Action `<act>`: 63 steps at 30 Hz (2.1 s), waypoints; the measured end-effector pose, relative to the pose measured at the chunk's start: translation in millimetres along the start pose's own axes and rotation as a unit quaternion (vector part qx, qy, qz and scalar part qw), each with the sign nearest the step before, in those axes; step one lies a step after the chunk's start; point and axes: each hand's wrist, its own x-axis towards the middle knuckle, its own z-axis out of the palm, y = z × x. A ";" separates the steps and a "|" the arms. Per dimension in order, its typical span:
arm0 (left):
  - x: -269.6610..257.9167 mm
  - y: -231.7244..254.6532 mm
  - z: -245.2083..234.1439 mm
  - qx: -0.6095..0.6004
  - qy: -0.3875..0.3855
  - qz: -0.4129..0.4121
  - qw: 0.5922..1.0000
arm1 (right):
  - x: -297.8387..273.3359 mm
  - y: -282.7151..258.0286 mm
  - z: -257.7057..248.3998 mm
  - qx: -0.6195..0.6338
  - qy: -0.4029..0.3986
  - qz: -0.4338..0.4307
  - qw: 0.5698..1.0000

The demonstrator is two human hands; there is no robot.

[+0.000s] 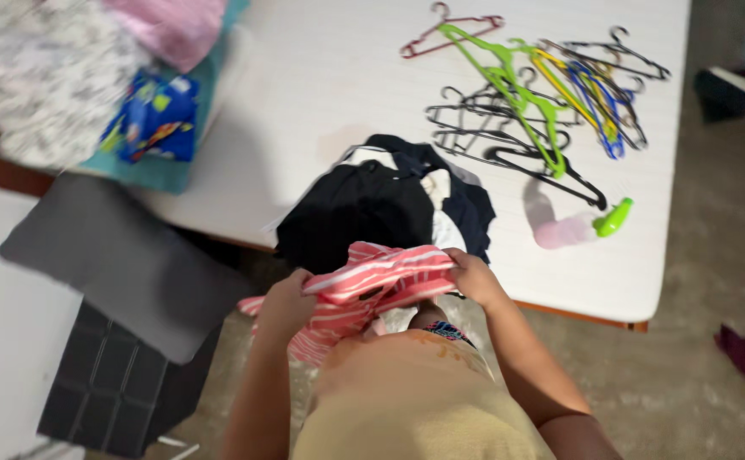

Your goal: The person hangs various garments on hangers and places them on a clothing rack. They pick up shirts and pants from a pile on a bed, place them on hangers, and hang them on the rack. The person also uses a spray bottle to mist the clothes before hanging them.

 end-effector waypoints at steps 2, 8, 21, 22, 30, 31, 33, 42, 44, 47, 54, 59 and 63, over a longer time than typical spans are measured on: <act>33.1 5.0 20.5 0.088 -0.021 0.099 0.991 | -1.9 34.1 -22.2 0.052 -0.050 -0.055 0.996; 101.3 46.7 44.0 -0.107 -0.017 0.151 0.982 | 7.1 187.1 -100.6 0.077 0.254 0.092 0.960; 89.5 253.4 -68.0 -0.282 0.288 0.219 0.889 | 109.6 207.3 -261.2 0.059 0.444 0.039 0.893; 91.0 260.8 -77.4 -0.265 0.315 0.275 0.869 | 116.0 201.5 -271.3 0.010 0.422 -0.041 0.906; 72.4 276.2 -126.7 -0.226 0.350 0.461 0.783 | 115.0 88.9 -303.1 -0.041 0.351 -0.315 0.881; 70.0 276.8 -130.2 -0.208 0.358 0.471 0.779 | 108.1 65.7 -302.3 -0.036 0.329 -0.340 0.880; 64.8 275.1 -136.4 -0.171 0.372 0.489 0.770 | 94.4 19.1 -289.8 -0.008 0.218 -0.416 0.883; 54.8 258.8 -154.0 -0.232 0.343 0.518 0.749 | 42.7 -84.2 -118.2 -0.096 0.031 -0.548 0.830; 37.6 249.4 -160.0 -0.164 0.362 0.546 0.737 | 26.3 -80.6 -101.3 -0.101 0.013 -0.526 0.844; 16.8 243.7 -174.6 -0.197 0.274 0.569 0.750 | 8.9 -70.8 -88.4 -0.041 -0.012 -0.493 0.869; 25.2 194.2 -227.0 -0.452 0.110 0.601 0.650 | -26.6 -14.4 -95.1 -0.019 0.060 -0.382 0.922; 38.1 194.2 -228.6 -0.374 0.175 0.631 0.657 | -50.0 -18.7 -96.9 0.027 0.073 -0.409 0.909; 30.5 238.4 -172.4 -0.234 -0.131 0.644 0.716 | -58.8 -26.7 -102.0 0.039 0.090 -0.436 0.895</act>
